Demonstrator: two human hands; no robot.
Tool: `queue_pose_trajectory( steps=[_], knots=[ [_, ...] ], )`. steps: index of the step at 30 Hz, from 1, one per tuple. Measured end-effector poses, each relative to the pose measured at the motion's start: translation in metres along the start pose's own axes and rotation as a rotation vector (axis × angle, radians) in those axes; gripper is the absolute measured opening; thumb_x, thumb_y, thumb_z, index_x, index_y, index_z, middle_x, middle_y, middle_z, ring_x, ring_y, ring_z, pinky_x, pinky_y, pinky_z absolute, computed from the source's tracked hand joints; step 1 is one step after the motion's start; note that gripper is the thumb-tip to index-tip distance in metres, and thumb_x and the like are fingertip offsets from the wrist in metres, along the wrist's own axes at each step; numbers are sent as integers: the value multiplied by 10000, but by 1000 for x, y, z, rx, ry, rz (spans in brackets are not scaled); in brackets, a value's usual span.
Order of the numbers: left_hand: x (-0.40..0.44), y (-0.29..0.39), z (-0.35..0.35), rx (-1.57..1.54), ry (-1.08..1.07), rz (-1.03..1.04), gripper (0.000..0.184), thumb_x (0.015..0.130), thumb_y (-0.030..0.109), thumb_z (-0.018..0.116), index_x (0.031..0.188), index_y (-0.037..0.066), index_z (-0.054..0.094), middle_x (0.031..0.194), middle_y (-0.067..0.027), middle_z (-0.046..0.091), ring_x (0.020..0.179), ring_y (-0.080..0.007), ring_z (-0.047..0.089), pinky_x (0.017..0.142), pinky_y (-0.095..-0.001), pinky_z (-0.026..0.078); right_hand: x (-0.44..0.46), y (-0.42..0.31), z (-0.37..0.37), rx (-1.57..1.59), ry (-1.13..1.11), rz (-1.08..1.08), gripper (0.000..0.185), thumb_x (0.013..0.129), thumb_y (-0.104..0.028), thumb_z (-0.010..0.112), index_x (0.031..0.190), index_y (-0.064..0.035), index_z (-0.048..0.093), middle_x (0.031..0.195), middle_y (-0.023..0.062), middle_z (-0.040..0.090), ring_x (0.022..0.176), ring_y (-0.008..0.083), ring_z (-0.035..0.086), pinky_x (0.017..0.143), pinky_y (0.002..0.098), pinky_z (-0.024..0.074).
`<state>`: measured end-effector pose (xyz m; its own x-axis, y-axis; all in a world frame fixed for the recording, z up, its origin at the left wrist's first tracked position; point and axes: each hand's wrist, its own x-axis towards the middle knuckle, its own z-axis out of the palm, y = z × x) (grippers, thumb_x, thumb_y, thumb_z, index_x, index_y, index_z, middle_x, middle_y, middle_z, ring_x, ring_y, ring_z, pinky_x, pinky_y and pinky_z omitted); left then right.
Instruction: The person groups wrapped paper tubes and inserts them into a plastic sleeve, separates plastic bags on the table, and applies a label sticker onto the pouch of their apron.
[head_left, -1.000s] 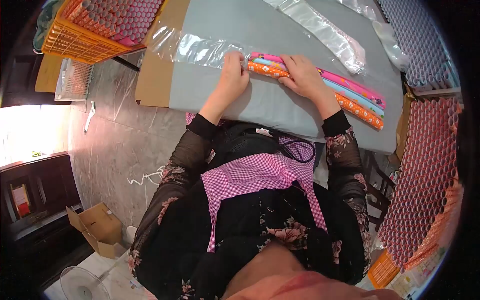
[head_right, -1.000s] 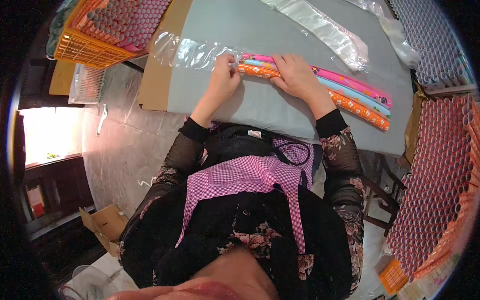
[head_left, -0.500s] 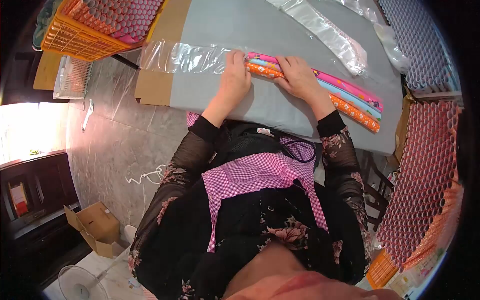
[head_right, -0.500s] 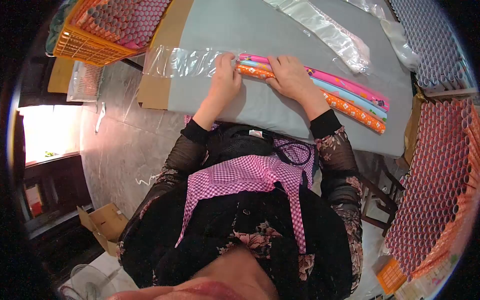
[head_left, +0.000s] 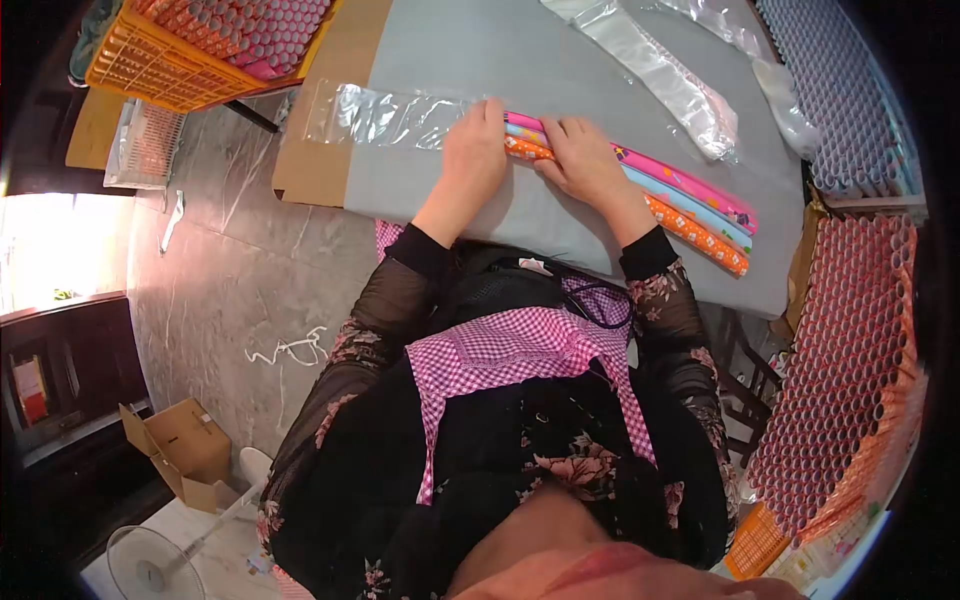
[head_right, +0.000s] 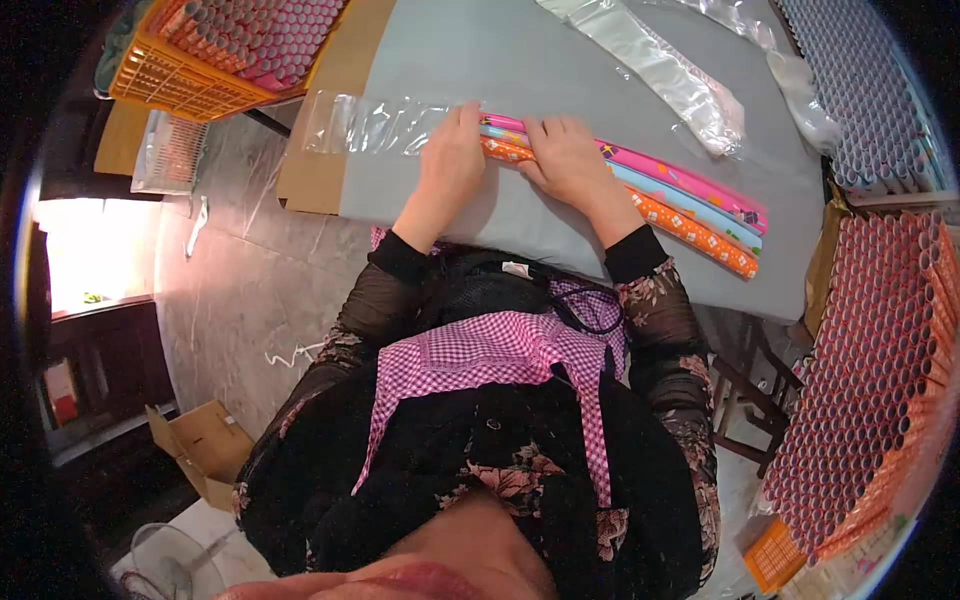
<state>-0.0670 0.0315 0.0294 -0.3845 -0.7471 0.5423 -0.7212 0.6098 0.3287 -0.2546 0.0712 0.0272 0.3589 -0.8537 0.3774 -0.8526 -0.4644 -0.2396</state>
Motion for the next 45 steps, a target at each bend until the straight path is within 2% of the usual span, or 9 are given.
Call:
queue_pose_trajectory(
  steps=[6, 8, 14, 18, 26, 38, 39, 40, 45],
  knots=[
    [6, 0, 3, 85, -40, 64, 226, 789, 48, 556, 1008, 10, 513, 892, -163, 610, 798, -332, 634, 662, -413, 512, 1, 0, 1, 12, -65, 34, 579, 802, -274, 687, 1267, 10, 489, 1069, 198, 575, 1014, 373, 540, 888, 447, 450],
    [8, 1, 7, 72, -25, 88, 207, 787, 55, 564, 984, 19, 511, 871, -155, 614, 794, -327, 636, 662, -410, 512, 1, -1, 2, -7, 4, 2, 553, 771, -261, 703, 1211, 19, 520, 984, 188, 590, 953, 359, 561, 851, 442, 465],
    [13, 16, 15, 51, -54, 99, 122, 802, 66, 567, 894, 36, 492, 824, -146, 619, 754, -329, 638, 634, -409, 511, 2, 0, 3, 9, 28, 1, 503, 780, -242, 687, 1178, 14, 515, 977, 189, 594, 930, 362, 569, 842, 445, 467],
    [9, 24, 15, -127, -59, 56, 123, 815, 61, 552, 921, 21, 505, 851, -164, 611, 774, -345, 637, 639, -411, 517, 1, 2, 3, 36, -70, 66, 548, 805, -229, 672, 1266, -3, 480, 1060, 189, 574, 1017, 372, 540, 895, 449, 448],
    [-4, 29, 15, -168, 18, 52, 186, 833, 57, 530, 1013, 10, 517, 964, -192, 593, 779, -364, 632, 649, -437, 524, -1, 3, 4, 56, -8, 30, 505, 801, -187, 641, 1248, -9, 487, 1014, 188, 571, 982, 364, 539, 869, 445, 444],
    [7, 29, 19, -265, -99, -80, 158, 843, 59, 516, 989, 10, 482, 946, -226, 608, 822, -440, 610, 697, -509, 495, 4, -2, 14, 31, 92, -28, 400, 793, -110, 582, 1154, 46, 510, 928, 199, 594, 895, 358, 565, 812, 448, 452],
    [8, 29, 19, -259, -130, -107, 213, 852, 48, 512, 1062, 17, 496, 990, -228, 614, 860, -430, 613, 709, -501, 498, 4, -2, 15, 31, 91, -26, 400, 793, -110, 582, 1154, 46, 510, 928, 199, 594, 895, 358, 565, 812, 448, 452],
    [9, 29, 19, -252, -159, -134, 274, 861, 37, 508, 1135, 23, 509, 1033, -229, 621, 898, -420, 615, 721, -493, 502, 4, -2, 15, 52, 49, -3, 456, 789, -114, 598, 1195, 59, 486, 973, 212, 590, 934, 366, 561, 842, 451, 447],
    [8, 26, 24, -285, -142, -130, 271, 862, 47, 517, 1133, 31, 514, 1023, -224, 623, 882, -419, 617, 712, -491, 501, 7, 2, 20, 85, 50, 3, 529, 775, -109, 613, 1245, 78, 456, 1014, 226, 589, 966, 374, 561, 871, 453, 445]
  ],
)
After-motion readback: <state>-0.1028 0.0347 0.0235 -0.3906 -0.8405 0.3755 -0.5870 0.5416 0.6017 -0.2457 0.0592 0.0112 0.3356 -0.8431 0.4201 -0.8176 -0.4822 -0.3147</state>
